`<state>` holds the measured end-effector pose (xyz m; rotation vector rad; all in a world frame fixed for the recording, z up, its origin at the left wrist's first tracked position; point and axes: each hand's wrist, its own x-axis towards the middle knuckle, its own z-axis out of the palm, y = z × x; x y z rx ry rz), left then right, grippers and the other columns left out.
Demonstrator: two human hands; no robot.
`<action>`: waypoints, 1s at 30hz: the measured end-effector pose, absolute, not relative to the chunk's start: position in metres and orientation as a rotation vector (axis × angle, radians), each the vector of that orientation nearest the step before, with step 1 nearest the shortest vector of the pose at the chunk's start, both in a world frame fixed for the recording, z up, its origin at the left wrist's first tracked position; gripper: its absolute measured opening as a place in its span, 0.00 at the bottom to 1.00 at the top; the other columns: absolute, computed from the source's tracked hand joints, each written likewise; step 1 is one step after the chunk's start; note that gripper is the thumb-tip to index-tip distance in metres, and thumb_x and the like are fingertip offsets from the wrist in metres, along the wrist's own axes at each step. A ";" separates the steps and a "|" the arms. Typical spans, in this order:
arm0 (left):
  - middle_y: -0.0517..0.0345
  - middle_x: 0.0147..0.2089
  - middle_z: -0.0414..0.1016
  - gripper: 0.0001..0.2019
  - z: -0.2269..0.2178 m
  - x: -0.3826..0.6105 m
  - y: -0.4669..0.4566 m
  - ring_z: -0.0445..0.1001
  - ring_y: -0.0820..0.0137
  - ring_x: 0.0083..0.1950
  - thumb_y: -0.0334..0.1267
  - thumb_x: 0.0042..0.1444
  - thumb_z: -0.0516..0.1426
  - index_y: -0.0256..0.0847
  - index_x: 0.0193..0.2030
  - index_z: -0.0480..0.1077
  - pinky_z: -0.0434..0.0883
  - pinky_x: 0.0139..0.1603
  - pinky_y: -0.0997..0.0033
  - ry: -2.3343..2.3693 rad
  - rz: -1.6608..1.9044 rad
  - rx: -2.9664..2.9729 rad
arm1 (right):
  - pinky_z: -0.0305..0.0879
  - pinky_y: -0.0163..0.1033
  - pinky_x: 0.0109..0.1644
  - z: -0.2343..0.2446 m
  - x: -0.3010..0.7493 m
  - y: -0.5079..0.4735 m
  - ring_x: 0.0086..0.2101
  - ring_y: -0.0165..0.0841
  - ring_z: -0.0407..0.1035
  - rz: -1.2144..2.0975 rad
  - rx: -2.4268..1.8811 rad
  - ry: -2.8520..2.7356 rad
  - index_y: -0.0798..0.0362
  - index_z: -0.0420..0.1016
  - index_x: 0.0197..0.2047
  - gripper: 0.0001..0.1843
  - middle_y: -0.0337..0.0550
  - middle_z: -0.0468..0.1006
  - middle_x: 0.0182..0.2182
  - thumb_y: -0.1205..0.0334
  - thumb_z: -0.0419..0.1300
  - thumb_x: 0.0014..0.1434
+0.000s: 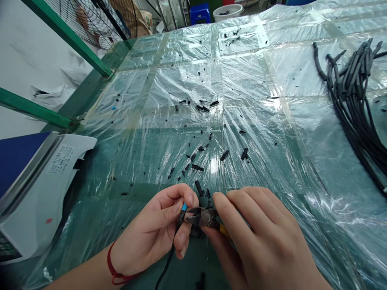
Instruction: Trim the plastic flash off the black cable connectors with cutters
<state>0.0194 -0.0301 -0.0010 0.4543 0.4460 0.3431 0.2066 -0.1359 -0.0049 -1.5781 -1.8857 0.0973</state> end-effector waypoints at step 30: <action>0.58 0.35 0.77 0.11 0.008 0.015 -0.014 0.77 0.72 0.32 0.43 0.56 0.69 0.39 0.36 0.77 0.75 0.37 0.74 0.534 0.583 0.990 | 0.64 0.38 0.38 -0.003 0.202 -0.108 0.34 0.34 0.71 0.306 -1.691 -1.647 0.51 0.75 0.41 0.08 0.40 0.77 0.33 0.57 0.60 0.68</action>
